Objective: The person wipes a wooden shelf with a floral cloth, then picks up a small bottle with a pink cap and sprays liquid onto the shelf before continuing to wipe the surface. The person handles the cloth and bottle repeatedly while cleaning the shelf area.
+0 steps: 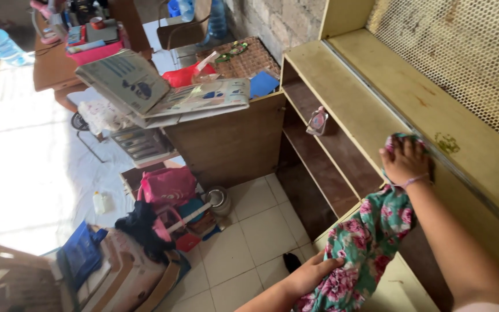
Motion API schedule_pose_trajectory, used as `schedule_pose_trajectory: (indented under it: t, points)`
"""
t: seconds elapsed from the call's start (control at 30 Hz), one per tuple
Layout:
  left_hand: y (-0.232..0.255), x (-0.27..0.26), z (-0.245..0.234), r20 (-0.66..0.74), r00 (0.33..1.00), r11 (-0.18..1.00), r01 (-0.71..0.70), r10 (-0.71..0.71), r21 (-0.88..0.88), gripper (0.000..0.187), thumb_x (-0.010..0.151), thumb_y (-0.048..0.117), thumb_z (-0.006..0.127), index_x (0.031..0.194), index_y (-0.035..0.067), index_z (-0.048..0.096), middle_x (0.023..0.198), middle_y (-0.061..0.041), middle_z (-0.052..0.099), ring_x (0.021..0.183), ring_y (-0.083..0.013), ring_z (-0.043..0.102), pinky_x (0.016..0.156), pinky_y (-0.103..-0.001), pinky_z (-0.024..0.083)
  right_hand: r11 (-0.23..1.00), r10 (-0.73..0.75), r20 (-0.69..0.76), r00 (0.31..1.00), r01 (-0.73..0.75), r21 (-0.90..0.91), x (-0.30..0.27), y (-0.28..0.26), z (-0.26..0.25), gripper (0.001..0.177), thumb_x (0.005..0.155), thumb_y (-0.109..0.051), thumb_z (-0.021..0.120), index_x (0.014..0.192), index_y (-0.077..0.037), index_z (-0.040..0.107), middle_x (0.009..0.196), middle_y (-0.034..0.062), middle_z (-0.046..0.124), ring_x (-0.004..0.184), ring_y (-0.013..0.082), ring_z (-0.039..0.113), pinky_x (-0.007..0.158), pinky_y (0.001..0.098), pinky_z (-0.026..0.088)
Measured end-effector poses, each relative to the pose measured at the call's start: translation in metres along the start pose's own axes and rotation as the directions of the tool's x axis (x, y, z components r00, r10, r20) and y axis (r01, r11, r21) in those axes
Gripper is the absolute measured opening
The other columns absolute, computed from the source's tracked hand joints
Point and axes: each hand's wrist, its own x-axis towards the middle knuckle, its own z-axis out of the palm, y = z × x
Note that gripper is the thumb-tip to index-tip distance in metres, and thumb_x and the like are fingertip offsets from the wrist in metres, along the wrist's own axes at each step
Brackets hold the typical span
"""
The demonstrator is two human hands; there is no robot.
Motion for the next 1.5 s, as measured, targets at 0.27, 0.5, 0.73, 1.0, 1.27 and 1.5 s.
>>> schedule_pose_trajectory:
  t: [0.27, 0.5, 0.73, 1.0, 1.27, 1.5]
  points:
    - [0.060, 0.038, -0.018, -0.008, 1.000, 1.000, 0.002, -0.002, 0.028, 0.078, 0.091, 0.052, 0.060, 0.160, 0.024, 0.037, 0.143, -0.004, 0.063, 0.125, -0.0193, 0.064, 0.111, -0.031, 0.048, 0.987, -0.164, -0.034, 0.986, 0.164, -0.007, 0.104, -0.031, 0.015, 0.089, 0.096, -0.071, 0.016, 0.162, -0.011, 0.027, 0.172, 0.0173, 0.015, 0.156, 0.0419, 0.016, 0.124, 0.0581, 0.013]
    - [0.122, 0.070, -0.040, -0.015, 0.998, 0.998, -0.056, 0.056, 0.022, 0.075, 0.093, 0.049, 0.056, 0.160, 0.022, 0.037, 0.146, 0.001, 0.060, 0.130, -0.0161, 0.059, 0.116, -0.030, 0.043, 0.953, -0.301, -0.002, 0.954, 0.301, 0.012, 0.196, -0.079, 0.025, 0.094, 0.095, -0.074, 0.017, 0.162, -0.008, 0.023, 0.172, 0.0177, 0.012, 0.158, 0.0376, 0.011, 0.126, 0.0536, 0.010]
    - [0.160, 0.093, -0.060, -0.095, 0.986, 0.987, -0.145, 0.138, -0.070, 0.072, 0.093, 0.047, 0.059, 0.158, 0.023, 0.040, 0.142, 0.001, 0.062, 0.126, -0.0142, 0.062, 0.114, -0.029, 0.046, 0.936, -0.352, 0.034, 0.935, 0.351, 0.030, 0.279, -0.134, 0.032, 0.091, 0.095, -0.073, 0.020, 0.163, -0.012, 0.024, 0.172, 0.0144, 0.012, 0.157, 0.0366, 0.013, 0.126, 0.0525, 0.011]
    - [0.194, 0.118, -0.081, -0.202, 0.962, 0.971, -0.212, 0.186, -0.113, 0.067, 0.093, 0.045, 0.059, 0.155, 0.023, 0.044, 0.141, 0.002, 0.064, 0.125, -0.0122, 0.063, 0.113, -0.028, 0.046, 0.909, -0.416, 0.026, 0.909, 0.415, 0.030, 0.343, -0.182, 0.032, 0.094, 0.093, -0.076, 0.020, 0.162, -0.013, 0.026, 0.172, 0.0138, 0.013, 0.156, 0.0388, 0.014, 0.125, 0.0534, 0.012]
    - [0.227, 0.136, -0.100, -0.214, 0.951, 0.952, -0.259, 0.222, -0.164, 0.067, 0.094, 0.044, 0.057, 0.156, 0.023, 0.041, 0.145, 0.002, 0.061, 0.131, -0.0148, 0.059, 0.115, -0.030, 0.043, 0.894, -0.448, 0.051, 0.892, 0.448, 0.015, 0.385, -0.220, 0.028, 0.094, 0.093, -0.077, 0.016, 0.163, -0.016, 0.023, 0.173, 0.0122, 0.011, 0.157, 0.0376, 0.012, 0.126, 0.0550, 0.011]
    - [0.234, 0.162, -0.119, -0.240, 0.947, 0.919, -0.278, 0.213, -0.281, 0.072, 0.094, 0.049, 0.060, 0.158, 0.026, 0.038, 0.146, 0.001, 0.062, 0.129, -0.0173, 0.062, 0.114, -0.032, 0.046, 0.902, -0.432, 0.079, 0.899, 0.432, 0.013, 0.415, -0.247, 0.028, 0.096, 0.089, -0.081, 0.016, 0.164, -0.022, 0.022, 0.173, 0.0108, 0.009, 0.158, 0.0375, 0.009, 0.125, 0.0576, 0.008]
